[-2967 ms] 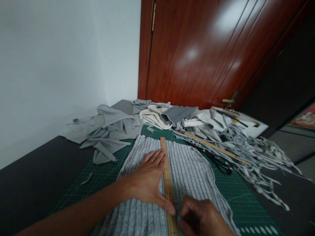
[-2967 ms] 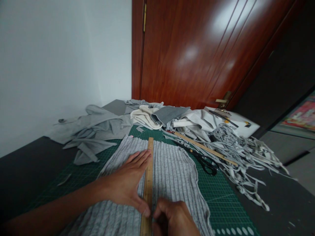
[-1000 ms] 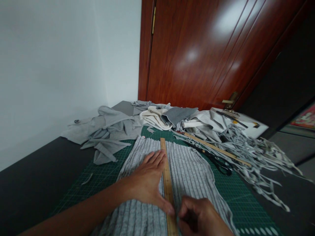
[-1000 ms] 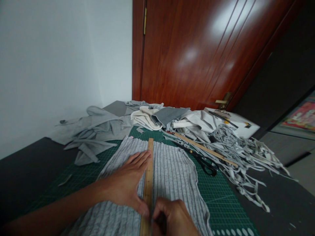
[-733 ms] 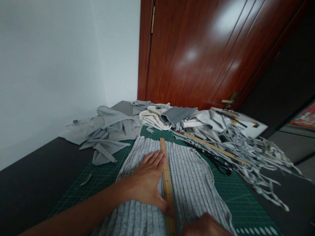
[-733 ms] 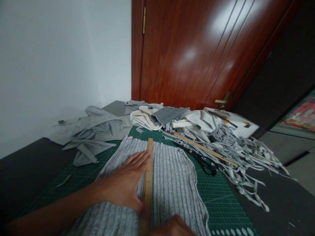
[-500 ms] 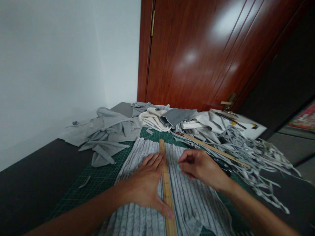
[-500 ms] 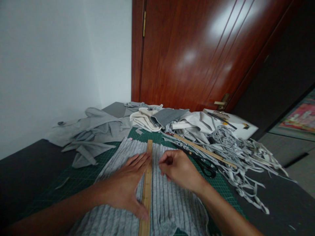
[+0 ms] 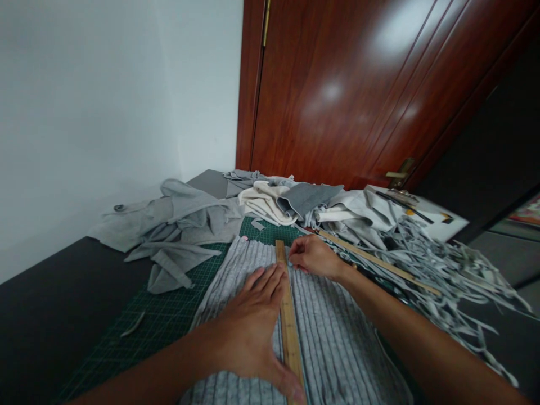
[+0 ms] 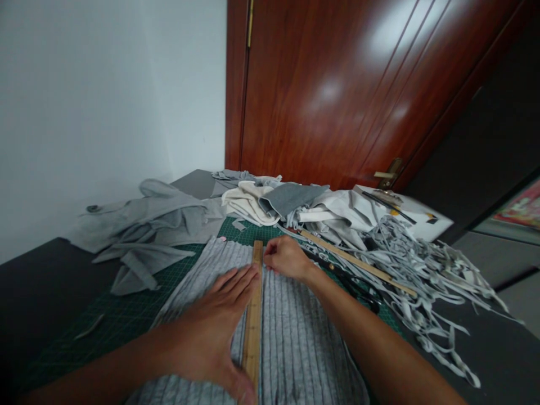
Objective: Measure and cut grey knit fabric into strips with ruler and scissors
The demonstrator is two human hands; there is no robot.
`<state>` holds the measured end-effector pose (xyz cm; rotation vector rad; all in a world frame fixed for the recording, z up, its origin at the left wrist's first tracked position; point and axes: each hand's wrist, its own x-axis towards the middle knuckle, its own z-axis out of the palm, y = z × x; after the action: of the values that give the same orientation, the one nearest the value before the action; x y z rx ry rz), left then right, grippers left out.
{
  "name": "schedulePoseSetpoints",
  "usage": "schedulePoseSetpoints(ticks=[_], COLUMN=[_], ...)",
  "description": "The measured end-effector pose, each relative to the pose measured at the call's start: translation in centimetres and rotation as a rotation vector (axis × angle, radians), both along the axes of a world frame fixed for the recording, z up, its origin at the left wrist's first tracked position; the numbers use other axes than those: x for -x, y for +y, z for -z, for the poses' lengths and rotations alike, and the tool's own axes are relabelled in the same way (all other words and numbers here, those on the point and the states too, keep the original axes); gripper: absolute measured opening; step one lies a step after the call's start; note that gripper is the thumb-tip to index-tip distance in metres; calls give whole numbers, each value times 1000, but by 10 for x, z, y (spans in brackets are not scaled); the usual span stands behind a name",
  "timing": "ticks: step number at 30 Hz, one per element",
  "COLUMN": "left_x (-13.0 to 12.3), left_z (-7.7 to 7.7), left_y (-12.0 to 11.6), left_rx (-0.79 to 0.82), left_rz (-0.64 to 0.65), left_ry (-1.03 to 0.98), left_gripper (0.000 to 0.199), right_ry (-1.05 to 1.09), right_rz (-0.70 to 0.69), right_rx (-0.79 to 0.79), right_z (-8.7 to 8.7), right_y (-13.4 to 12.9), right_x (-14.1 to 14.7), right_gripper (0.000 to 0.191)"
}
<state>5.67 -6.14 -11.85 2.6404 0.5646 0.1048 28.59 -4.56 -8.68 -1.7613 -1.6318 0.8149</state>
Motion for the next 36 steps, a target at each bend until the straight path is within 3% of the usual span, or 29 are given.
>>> schedulePoseSetpoints(ticks=[6,9,17,21,25,30,36], left_x=[2,1,3,4,0,0,1], left_z=[6,4,7,6,-7,-18,-20], left_y=[3,3,3,4,2,-1,-4], left_rx=[-7,6,10,-1,6,15,46], left_rz=[16,20,22,32,7,-19,-58], left_ry=[-14,-18,-45,-55,-37,-62,-71], left_gripper=[151,150,150,147,142,126,85], right_ry=[-110,-141,-156,-150,-175,-272,-505], right_rz=[-21,11,196,217,181,127,93], right_rx=[118,139,31,-3,-7,-12,-42], right_z=[10,12,8,6,2,-5,-33], right_y=[8,21,61,67,70,53,-8], right_x=[-3,-6,-23,-35,-47,-56,-86], right_gripper=[16,25,33,33,33,33,18])
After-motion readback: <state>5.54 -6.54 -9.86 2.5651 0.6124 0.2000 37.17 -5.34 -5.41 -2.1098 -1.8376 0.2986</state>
